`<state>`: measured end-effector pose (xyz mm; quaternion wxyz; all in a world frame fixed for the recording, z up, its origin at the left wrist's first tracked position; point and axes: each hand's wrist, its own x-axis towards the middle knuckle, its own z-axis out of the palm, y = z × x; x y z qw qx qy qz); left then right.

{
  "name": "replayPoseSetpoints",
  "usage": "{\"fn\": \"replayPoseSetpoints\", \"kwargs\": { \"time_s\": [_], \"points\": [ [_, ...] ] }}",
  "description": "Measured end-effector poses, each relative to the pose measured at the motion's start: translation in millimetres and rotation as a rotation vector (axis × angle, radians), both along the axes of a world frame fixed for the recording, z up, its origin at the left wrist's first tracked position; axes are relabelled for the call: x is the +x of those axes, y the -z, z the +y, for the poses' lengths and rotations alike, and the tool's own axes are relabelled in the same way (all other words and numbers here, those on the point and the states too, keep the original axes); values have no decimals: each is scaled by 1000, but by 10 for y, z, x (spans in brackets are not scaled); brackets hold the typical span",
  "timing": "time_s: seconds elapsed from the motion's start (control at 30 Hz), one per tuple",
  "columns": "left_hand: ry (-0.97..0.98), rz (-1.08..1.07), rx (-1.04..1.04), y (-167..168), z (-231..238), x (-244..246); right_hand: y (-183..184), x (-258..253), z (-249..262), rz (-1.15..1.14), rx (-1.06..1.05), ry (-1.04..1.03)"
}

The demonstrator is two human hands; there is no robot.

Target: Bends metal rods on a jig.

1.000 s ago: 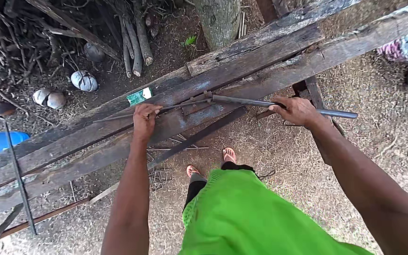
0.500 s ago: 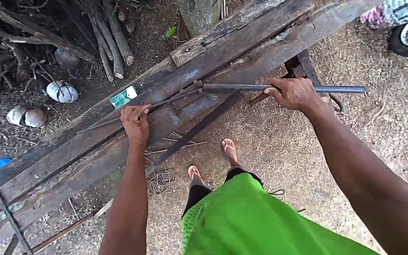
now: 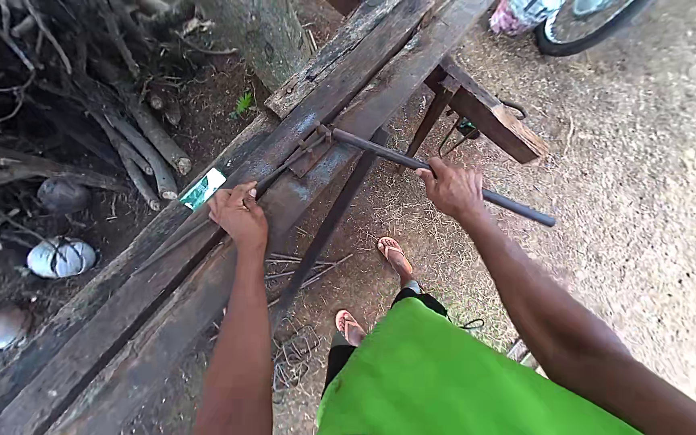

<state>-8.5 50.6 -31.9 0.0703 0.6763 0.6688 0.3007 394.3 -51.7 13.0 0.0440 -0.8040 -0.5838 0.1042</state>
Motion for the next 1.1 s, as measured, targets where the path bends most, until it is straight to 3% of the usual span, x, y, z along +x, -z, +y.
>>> {"fn": "replayPoseSetpoints", "kwargs": {
  "time_s": [0.1,0.17,0.33,0.43,0.53,0.87,1.1],
  "points": [
    [13,-16,-21,-28,-19,4,90,-789,-489,66,63,192],
    [26,-39,-20,-44,-32,29,135,-973,-574,90,-10,244],
    [51,-80,4,-6,6,-23,-66,-497,-442,269,-244,-52],
    [53,-81,16,22,-19,-26,-34,-243,-379,350,-195,-204],
    [34,-62,20,28,-11,-34,-23,-172,-311,414,-164,-201],
    [22,-59,22,42,-58,-29,212,-63,-364,1023,-282,-162],
    [21,-58,21,48,-72,-21,297,-115,-385,1184,-279,-109]
  ]
}}
